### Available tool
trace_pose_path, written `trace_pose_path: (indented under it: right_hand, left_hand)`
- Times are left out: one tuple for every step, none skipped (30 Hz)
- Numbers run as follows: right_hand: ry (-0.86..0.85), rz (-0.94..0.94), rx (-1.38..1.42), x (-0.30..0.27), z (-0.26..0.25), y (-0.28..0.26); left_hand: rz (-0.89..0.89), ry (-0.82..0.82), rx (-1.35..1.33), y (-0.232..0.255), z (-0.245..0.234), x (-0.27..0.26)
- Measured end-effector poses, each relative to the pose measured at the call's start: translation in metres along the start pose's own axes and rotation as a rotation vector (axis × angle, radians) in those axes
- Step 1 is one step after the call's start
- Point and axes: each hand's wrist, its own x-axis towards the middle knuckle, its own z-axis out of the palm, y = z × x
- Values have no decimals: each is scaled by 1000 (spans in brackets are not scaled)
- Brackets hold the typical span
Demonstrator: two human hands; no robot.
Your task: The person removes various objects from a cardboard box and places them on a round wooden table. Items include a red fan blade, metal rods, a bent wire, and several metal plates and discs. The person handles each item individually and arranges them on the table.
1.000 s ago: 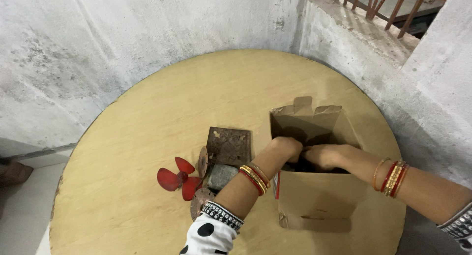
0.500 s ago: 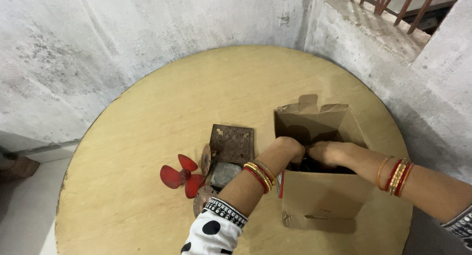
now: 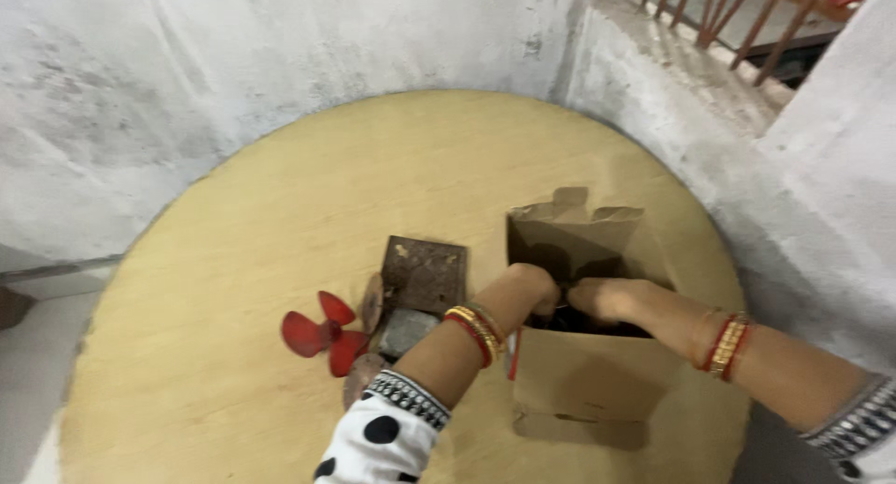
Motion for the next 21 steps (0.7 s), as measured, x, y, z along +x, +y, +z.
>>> trace_pose_path:
  right_hand:
    - [14, -10, 0, 1, 4, 3]
    - [28, -26, -1, 0, 6, 4]
    - [23, 11, 27, 0, 6, 2]
    - [18, 48, 55, 0, 4, -2]
    - [14, 81, 81, 2, 0, -7]
    - [12, 114, 107, 1, -6, -12]
    - [-10, 110, 68, -1, -13, -18]
    - [-32, 105, 30, -4, -20, -25]
    - [-56, 107, -4, -9, -25, -30]
    - [-52, 126, 18, -12, -31, -34]
    - [-46, 146, 43, -15, -36, -39]
    - [-41, 165, 68, -19, -41, -41]
    - [-24, 140, 50, -21, -45, -43]
    - [-7, 115, 31, -22, -49, -45]
    - [11, 88, 16, -23, -52, -47]
    - [64, 60, 15, -25, -54, -48]
    - [117, 33, 12, -28, -56, -49]
    - [171, 7, 10, -30, -58, -50]
    - [191, 28, 38, -32, -61, -50]
    - [211, 50, 66, -36, -62, -50]
    - [231, 72, 94, -39, -64, -50]
  left_hand:
    - [-1, 0, -1, 0, 0, 0]
    - [5, 3, -4, 0, 1, 1]
    - [4, 6, -5, 1, 1, 0]
    - [6, 9, -8, 2, 0, 1]
    - [6, 13, -10, 1, -1, 3]
    - [8, 18, -14, 1, -1, 3]
    - [2, 24, -19, 0, -2, 3]
    - [-2, 30, -18, -2, -3, 2]
    - [-2, 33, -19, -1, -5, 4]
    - [-3, 36, -17, -1, -6, 6]
    - [-3, 39, -11, 1, -8, 7]
    - [-4, 41, -5, 1, -11, 9]
    - [-10, 44, -4, 2, -13, 11]
    - [-14, 47, -2, 3, -15, 13]
    - [-20, 45, 2, 3, -13, 13]
    - [-19, 44, 2, 2, -11, 12]
    - [-24, 40, -1, 0, -6, 10]
    - [-19, 40, -2, 0, -4, 10]
    - [-10, 53, -10, -1, -1, 9]
    - [6, 77, -14, -2, 1, 9]
    - [30, 110, -20, -3, 0, 11]
